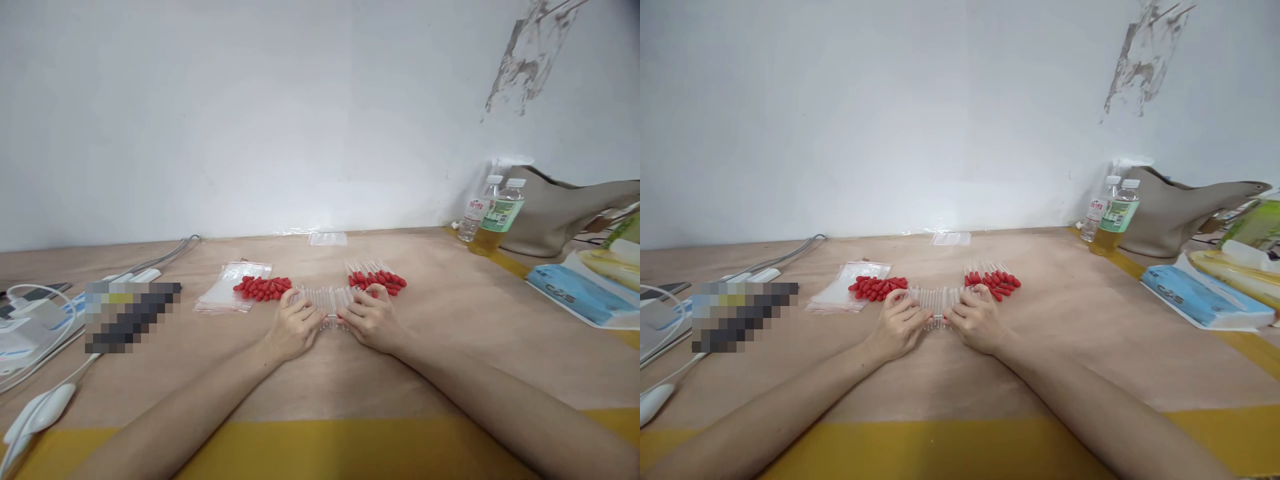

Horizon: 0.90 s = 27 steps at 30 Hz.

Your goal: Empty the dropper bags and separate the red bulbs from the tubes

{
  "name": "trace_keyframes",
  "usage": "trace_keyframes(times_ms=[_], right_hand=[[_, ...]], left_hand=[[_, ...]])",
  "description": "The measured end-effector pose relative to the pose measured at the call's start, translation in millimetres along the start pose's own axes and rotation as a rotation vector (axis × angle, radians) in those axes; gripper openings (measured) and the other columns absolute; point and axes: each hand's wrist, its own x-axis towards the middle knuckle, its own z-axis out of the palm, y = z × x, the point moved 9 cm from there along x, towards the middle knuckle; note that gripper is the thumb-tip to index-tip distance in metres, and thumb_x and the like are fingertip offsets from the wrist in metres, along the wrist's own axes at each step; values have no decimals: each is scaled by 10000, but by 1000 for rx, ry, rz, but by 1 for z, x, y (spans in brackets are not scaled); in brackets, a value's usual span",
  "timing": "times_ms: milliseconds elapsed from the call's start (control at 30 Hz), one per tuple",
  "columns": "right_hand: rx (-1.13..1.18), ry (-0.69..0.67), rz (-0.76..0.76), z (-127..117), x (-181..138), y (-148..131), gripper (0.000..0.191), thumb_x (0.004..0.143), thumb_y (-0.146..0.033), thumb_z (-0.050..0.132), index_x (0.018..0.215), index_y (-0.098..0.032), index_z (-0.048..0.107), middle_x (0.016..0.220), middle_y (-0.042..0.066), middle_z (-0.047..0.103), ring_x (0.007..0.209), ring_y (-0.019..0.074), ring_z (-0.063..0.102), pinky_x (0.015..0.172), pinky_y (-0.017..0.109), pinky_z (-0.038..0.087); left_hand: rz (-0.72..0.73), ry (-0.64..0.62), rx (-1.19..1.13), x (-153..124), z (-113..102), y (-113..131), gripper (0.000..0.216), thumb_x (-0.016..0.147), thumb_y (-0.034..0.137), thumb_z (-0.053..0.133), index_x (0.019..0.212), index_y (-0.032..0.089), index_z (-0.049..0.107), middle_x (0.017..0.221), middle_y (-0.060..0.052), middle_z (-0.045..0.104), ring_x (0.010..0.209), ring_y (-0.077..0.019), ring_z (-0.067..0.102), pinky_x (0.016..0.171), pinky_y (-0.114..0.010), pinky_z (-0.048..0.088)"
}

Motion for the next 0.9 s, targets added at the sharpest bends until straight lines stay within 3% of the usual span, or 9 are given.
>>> trace_keyframes(times_ms=[167,367,533,633,733,833,900], right_hand=[[-46,39,-39,-5,-2,-1,117,848,-250,499,829,-209,607,590,-31,580,701,112,459,836,359,208],[51,-167,46,0,-5,11,207,891,-284,414,922,-274,619,689,-13,626,765,137,491,809,347,228],[199,-138,366,-7,-14,73,238,864,-342,442,869,-250,661,765,28,638,745,153,519,744,324,326],[328,-77,584,-9,-31,125,256,842,-339,449,878,-212,668,795,50,583,726,153,537,676,287,407],[316,-186,752,0,-50,163,237,796,-251,473,909,-166,662,729,49,549,698,164,543,661,291,432],[399,-327,894,14,-68,177,291,758,-202,490,1018,-133,600,729,33,572,599,129,526,598,267,436],[487,-351,949,20,-74,175,289,727,-203,521,1001,-123,572,748,27,590,561,106,515,559,242,432]], left_hand=[[-22,8,-30,-1,1,-3,119,834,188,469,783,176,575,596,21,590,688,-136,512,869,-401,304],[-60,5,-46,-1,-1,-7,169,850,195,443,758,172,582,629,6,611,710,-142,525,829,-384,324],[-274,17,-40,-14,-1,-41,225,872,213,401,768,166,596,635,-19,582,649,-143,509,665,-304,385],[-385,1,-101,-20,6,-59,235,876,195,373,960,167,591,767,-41,561,713,-137,521,647,-252,424],[-410,-14,-149,-20,15,-62,321,855,147,358,1133,164,519,843,-55,511,769,-138,513,681,-246,447],[-397,7,-144,-17,19,-60,345,834,126,375,1150,156,509,844,-55,477,750,-133,498,647,-236,451],[-373,40,-135,-15,20,-58,303,832,121,382,1087,154,542,811,-47,477,727,-128,499,625,-227,448]])
